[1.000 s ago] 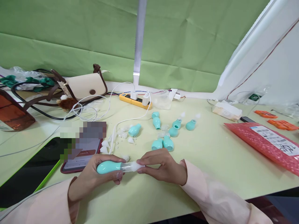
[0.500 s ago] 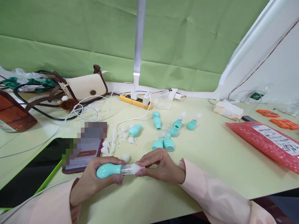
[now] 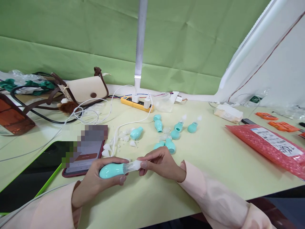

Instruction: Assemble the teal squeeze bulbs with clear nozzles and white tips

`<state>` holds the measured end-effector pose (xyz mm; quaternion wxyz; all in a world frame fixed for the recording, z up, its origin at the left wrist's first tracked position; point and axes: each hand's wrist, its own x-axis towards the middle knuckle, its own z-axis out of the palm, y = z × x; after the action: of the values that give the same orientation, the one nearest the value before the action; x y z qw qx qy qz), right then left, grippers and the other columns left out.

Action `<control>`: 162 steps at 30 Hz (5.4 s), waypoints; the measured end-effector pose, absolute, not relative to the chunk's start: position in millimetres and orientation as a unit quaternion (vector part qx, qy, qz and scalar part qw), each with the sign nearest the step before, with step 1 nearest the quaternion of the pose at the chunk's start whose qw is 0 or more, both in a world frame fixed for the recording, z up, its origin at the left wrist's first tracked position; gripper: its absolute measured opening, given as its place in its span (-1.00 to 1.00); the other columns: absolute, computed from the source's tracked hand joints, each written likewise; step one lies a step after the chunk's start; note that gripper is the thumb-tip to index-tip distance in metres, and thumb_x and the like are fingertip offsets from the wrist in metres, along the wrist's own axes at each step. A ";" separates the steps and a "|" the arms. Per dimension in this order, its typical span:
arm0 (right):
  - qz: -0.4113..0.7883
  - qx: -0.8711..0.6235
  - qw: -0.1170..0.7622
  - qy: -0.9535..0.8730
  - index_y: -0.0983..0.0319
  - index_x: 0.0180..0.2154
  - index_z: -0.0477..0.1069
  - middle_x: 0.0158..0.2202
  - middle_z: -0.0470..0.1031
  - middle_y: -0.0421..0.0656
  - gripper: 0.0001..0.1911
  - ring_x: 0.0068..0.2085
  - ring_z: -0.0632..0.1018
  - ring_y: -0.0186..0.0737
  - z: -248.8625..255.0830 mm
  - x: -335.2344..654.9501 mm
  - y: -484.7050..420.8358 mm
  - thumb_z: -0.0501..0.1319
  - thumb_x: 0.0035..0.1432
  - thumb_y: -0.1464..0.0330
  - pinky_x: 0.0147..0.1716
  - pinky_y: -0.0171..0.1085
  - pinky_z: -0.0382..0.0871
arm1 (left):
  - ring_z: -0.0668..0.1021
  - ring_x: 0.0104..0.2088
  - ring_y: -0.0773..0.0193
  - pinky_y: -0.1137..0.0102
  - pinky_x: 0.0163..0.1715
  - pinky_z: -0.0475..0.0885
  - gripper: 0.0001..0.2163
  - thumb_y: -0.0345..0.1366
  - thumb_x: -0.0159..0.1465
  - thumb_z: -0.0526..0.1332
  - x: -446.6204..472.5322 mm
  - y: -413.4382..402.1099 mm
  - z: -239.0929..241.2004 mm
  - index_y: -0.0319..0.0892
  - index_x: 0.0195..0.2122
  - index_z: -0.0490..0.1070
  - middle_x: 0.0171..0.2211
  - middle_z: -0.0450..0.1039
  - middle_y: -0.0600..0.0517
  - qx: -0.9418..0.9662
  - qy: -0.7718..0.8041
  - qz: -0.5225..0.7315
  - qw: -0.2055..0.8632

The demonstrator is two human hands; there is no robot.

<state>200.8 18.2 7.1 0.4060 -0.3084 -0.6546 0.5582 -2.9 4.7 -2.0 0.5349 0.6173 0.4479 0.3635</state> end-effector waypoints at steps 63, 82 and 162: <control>-0.034 -0.436 0.066 -0.897 0.25 -0.20 0.36 -0.27 0.34 -0.06 -0.67 -0.32 0.40 -0.19 18.4 250.1 51.0 0.19 -0.09 0.31 -0.34 -0.20 0.30 | 0.39 -0.50 0.35 0.44 -0.47 0.29 -0.87 -0.41 0.19 0.01 -2.1 -2.6 -16.6 -0.17 -0.32 0.32 -0.50 0.37 0.07 0.811 0.368 0.348 0.292; -0.004 -0.292 0.362 -0.885 0.21 0.02 0.01 -0.10 0.20 0.00 -0.53 -0.05 0.29 -0.15 -13.1 183.0 32.5 0.06 0.06 0.49 -0.15 -0.12 0.30 | 0.42 -0.23 0.27 0.45 -0.26 0.34 -0.77 -0.18 0.09 0.19 -1.2 1.5 -2.9 -0.11 -0.23 0.33 -0.26 0.38 0.07 0.509 0.446 0.554 0.485; -0.149 -0.420 0.071 -0.892 0.28 -0.24 0.32 -0.27 0.36 -0.02 -0.70 -0.26 0.33 -0.11 -2.3 153.9 80.5 0.02 -0.04 0.62 -0.48 -0.27 0.15 | 0.36 -0.18 0.16 0.28 -0.24 0.31 -0.82 -0.48 0.12 0.06 -7.4 -0.3 -9.2 -0.19 -0.23 0.23 -0.20 0.21 -0.11 0.852 0.326 0.399 0.090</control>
<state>153.9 80.5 -2.3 0.0709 -0.4197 -0.8925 -0.1493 -7.4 -0.3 -9.2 0.0898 0.8524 0.3264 0.3986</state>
